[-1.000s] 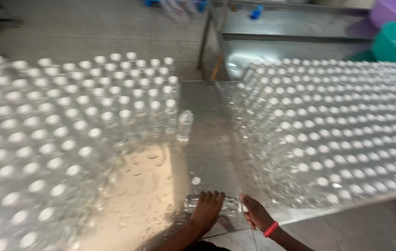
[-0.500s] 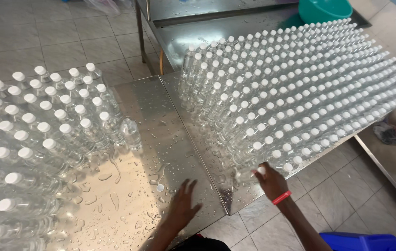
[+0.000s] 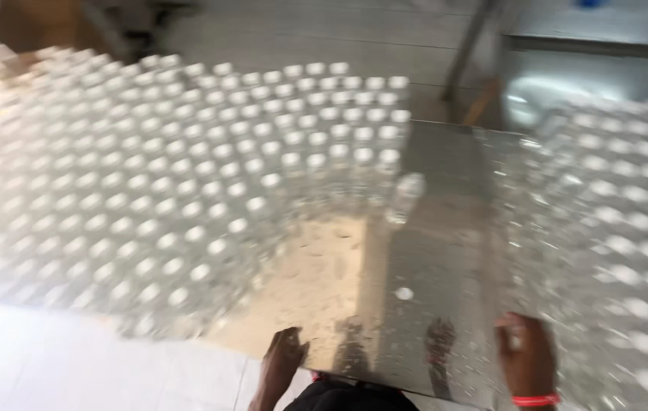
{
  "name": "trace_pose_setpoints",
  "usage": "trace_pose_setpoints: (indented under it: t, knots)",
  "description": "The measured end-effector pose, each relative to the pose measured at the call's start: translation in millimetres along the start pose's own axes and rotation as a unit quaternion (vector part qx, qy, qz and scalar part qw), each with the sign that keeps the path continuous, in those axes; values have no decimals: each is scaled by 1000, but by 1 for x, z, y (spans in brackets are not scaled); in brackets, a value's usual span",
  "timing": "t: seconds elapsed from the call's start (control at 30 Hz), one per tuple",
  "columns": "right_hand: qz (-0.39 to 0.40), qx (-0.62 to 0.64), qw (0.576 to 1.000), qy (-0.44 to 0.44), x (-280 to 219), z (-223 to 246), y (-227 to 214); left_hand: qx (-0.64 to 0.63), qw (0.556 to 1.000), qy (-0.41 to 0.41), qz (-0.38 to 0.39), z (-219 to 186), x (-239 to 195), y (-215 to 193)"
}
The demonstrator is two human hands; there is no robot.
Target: The person repeatedly picks up plastic bottles from a metal table, screws on white caps, and places the capped bottles back on the table. The task involves handling many identical bottles in a repetitive sequence.
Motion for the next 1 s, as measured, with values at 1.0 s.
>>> trace_pose_setpoints:
  t: [1.0]
  knots:
    - [142, 625, 767, -32, -64, 550, 41, -286, 860, -189, -377, 85, 40, -133]
Point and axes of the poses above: each hand's wrist, its own x-axis towards the middle knuckle, its own y-axis out of the palm, z = x × y, the point moved 1 cm from there along x, towards the middle knuckle, and after that the axes turned 10 degrees about -z, right-handed, at the moved point
